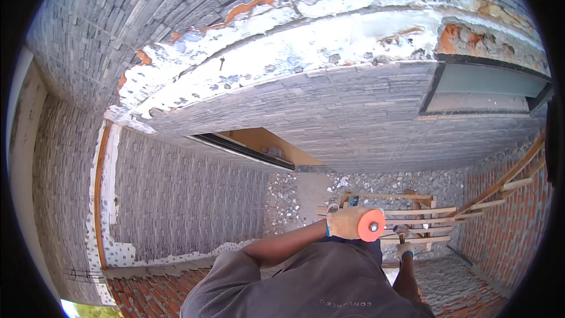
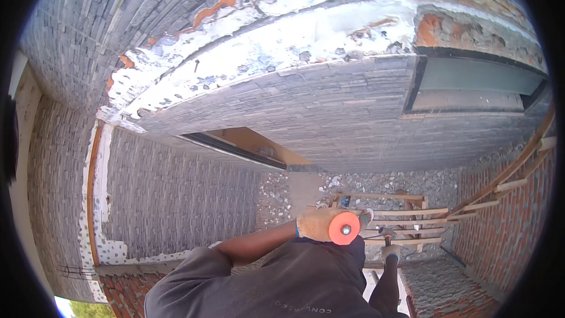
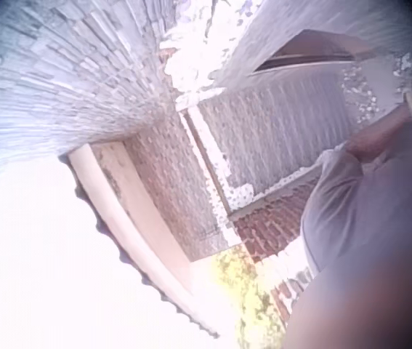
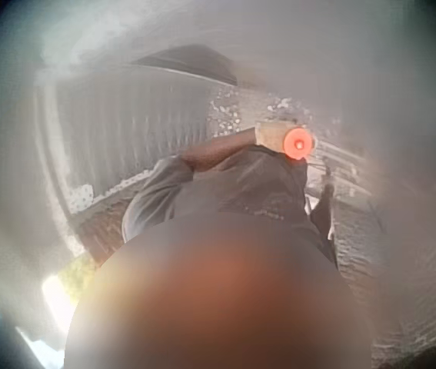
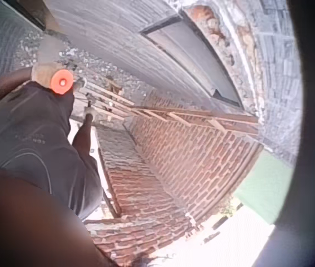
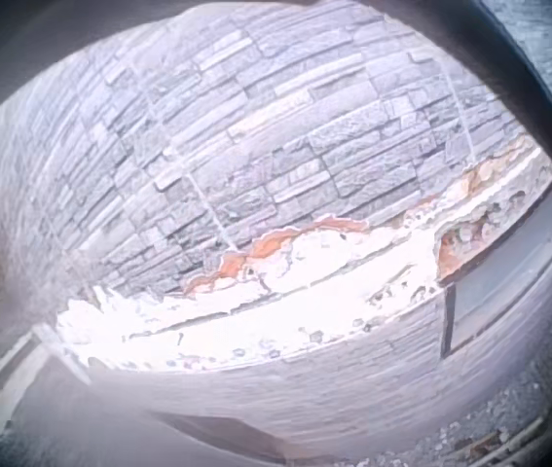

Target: The person uses a hammer and chisel to remove wall tiles from a curved exterior wall. They repeatedly strike the chisel to loosen and detach tiles, working along a horizontal band of the wall.

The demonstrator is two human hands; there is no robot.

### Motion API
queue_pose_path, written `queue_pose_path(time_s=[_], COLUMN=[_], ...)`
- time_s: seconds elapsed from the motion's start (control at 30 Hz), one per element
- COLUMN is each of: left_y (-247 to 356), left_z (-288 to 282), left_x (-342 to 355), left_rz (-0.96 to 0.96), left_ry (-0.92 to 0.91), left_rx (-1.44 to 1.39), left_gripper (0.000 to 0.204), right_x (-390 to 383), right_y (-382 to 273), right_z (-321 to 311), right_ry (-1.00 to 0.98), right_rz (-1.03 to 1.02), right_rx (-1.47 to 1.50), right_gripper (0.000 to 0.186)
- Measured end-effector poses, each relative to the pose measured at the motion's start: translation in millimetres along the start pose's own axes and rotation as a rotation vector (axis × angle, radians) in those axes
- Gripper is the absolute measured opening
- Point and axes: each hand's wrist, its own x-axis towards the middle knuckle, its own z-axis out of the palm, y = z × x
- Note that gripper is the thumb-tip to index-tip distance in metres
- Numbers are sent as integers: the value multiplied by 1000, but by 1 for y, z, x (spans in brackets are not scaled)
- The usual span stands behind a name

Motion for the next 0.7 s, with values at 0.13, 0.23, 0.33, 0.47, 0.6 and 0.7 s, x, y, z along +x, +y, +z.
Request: queue_pose_path(time_s=[0.13,0.23,0.33,0.47,0.6,0.7], left_y=[-31,-61,-86,-84,-62,-58], left_z=[-20,-32,-36,-28,-23,-21], left_x=[-34,-50,-52,-36,-28,-32], left_rz=[-303,-454,-322,-109,-18,85], left_ry=[159,120,222,198,48,40], left_rx=[-4,-194,4,261,149,-49], left_gripper=[51,54,52,57,54,52], right_x=[-21,-40,-64,-131,-200,-224], right_y=[-15,-46,-91,-157,-223,-254], right_z=[-16,-33,-56,-92,-129,-145], right_ry=[208,301,214,-125,-337,-388], right_rz=[-198,-169,-189,-428,-692,-742], right_rx=[199,174,411,868,994,814], right_gripper=[35,34,32,20,16,14])
